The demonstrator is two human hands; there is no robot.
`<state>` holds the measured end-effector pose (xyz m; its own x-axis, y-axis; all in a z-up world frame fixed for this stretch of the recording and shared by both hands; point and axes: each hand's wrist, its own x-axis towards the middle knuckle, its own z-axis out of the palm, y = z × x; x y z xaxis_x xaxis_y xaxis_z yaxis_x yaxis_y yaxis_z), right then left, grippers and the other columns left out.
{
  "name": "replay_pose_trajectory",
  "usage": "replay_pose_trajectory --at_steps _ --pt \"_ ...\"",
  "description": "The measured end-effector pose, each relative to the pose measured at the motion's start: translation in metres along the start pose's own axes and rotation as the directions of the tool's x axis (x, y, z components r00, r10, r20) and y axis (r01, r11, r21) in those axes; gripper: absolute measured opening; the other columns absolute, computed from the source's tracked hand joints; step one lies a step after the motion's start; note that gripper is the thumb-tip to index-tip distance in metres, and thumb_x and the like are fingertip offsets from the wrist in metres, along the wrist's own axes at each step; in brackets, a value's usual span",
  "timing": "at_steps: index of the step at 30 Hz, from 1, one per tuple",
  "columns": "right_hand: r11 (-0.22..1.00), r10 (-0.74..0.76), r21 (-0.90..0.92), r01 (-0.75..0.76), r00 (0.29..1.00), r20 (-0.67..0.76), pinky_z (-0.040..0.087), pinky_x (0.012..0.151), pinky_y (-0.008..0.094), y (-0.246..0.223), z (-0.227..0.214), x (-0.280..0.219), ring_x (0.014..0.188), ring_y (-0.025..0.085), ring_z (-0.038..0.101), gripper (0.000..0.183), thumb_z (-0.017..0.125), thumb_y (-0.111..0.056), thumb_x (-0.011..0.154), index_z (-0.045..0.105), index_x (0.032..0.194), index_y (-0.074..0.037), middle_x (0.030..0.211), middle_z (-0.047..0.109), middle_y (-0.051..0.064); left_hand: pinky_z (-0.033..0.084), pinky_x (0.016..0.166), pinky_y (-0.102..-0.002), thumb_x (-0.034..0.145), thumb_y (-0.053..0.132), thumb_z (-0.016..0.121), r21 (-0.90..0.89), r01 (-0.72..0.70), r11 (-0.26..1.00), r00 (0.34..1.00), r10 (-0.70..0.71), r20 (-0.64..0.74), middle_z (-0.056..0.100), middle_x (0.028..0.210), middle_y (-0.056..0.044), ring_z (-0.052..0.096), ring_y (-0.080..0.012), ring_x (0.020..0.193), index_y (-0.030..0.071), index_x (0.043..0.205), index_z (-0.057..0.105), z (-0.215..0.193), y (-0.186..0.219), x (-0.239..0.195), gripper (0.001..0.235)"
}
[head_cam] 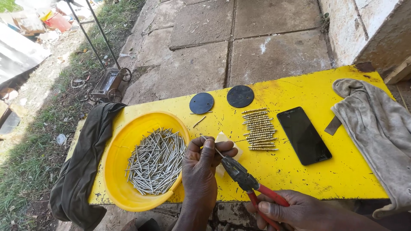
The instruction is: Sorting and lining up small brass screws on a workbench and using pliers to cut metal pins.
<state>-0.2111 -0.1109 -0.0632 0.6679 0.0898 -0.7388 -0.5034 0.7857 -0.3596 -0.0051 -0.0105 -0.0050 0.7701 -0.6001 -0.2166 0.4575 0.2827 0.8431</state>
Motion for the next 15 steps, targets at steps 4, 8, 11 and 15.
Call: replay_pose_trajectory --at_steps 4,8,11,15 --pt "0.998 0.007 -0.066 -0.004 0.998 0.056 0.048 0.07 0.03 0.001 0.0 0.002 0.079 0.027 0.067 0.041 0.062 -0.021 0.105 0.076 0.132 0.006 0.097 0.075 0.023 0.066 0.082 -0.05 0.105 0.016 0.062 -0.007 0.003 1.0 1.0 -0.003 -0.008 0.083 0.094 -0.031 0.082 -0.0431 0.078 0.007 0.106 0.056 0.0 0.001 0.0 0.01" --pt "0.985 0.127 0.103 -0.136 0.988 0.092 0.049 0.081 0.034 0.001 0.002 0.002 0.09 0.03 0.066 0.044 0.064 -0.022 0.103 0.075 0.136 0.004 0.103 0.07 0.021 0.065 0.08 -0.049 0.105 0.015 0.062 -0.03 0.02 0.999 1.0 -0.02 -0.018 0.082 0.093 -0.031 0.081 -0.0431 0.073 0.009 0.105 0.057 -0.002 0.0 0.002 0.008" --pt "0.987 0.103 0.113 -0.111 0.992 0.074 0.048 0.079 0.034 0.005 0.003 0.002 0.086 0.031 0.065 0.044 0.061 -0.02 0.105 0.076 0.137 0.006 0.101 0.07 0.023 0.066 0.084 -0.051 0.104 0.016 0.062 -0.023 -0.002 1.0 1.0 0.002 -0.002 0.083 0.093 -0.031 0.082 -0.0436 0.076 0.007 0.105 0.058 -0.002 0.002 0.001 0.01" --pt "0.987 0.115 0.101 -0.122 0.991 0.076 0.047 0.078 0.033 0.006 0.001 0.004 0.086 0.03 0.064 0.045 0.061 -0.023 0.104 0.074 0.137 0.005 0.101 0.068 0.022 0.066 0.084 -0.05 0.104 0.016 0.062 -0.023 0.014 1.0 1.0 -0.015 -0.021 0.082 0.093 -0.032 0.082 -0.0445 0.077 0.007 0.105 0.057 -0.002 0.002 0.002 0.011"
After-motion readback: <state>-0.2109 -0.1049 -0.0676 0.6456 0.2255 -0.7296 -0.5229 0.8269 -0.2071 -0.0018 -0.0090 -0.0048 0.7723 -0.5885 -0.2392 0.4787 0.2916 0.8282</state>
